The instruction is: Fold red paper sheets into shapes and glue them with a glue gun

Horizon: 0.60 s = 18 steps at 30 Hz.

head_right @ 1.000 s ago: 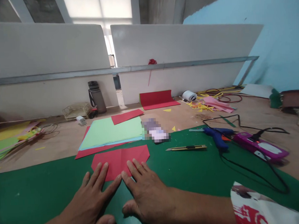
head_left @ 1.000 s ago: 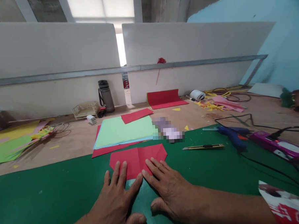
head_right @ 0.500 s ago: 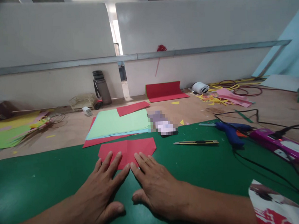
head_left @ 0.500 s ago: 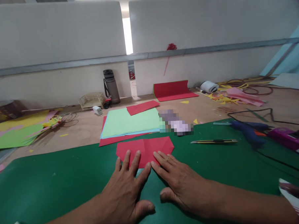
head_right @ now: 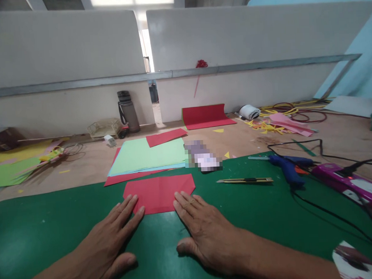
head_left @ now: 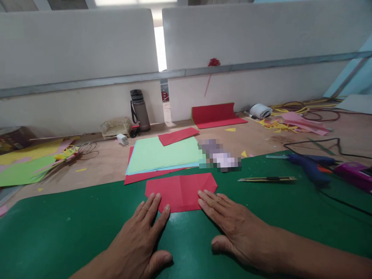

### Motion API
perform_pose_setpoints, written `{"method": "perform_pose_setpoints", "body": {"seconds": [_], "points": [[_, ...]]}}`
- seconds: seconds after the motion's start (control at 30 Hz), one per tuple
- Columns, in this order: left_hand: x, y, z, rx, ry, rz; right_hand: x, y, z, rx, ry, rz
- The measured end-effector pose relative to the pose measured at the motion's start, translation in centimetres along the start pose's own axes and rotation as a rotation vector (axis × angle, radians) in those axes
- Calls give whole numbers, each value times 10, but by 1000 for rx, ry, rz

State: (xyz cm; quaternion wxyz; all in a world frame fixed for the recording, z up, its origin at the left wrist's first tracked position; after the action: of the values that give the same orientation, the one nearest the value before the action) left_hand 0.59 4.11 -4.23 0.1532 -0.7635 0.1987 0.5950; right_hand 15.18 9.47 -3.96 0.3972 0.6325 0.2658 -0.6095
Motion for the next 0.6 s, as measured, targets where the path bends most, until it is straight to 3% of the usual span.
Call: {"method": "perform_pose_setpoints", "body": {"seconds": [0.2,0.37,0.47,0.6], "points": [[-4,1,5,-73,-52,-5,-9,1,-12,25,176,-198],[-31,-14,21,-77,4,-167,-47,-8,-36,69,83,-406],[-43,-32,16,56,157,-146,-61,-23,-31,-75,-36,-305],[-49,-50,4,179,251,-31,-62,-34,-15,-207,69,-161]]}}
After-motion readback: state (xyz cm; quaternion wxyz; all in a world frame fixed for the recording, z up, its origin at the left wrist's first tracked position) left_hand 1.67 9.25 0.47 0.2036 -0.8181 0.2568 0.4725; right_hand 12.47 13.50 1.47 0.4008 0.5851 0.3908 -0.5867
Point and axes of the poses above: each hand's wrist, its own y-axis away from the middle knuckle, its own x-axis out of the palm, z = x × y, the point moved 10 cm from there along -y, towards the middle knuckle, and after that the axes turned 14 degrees about y, right-handed, at the moved point
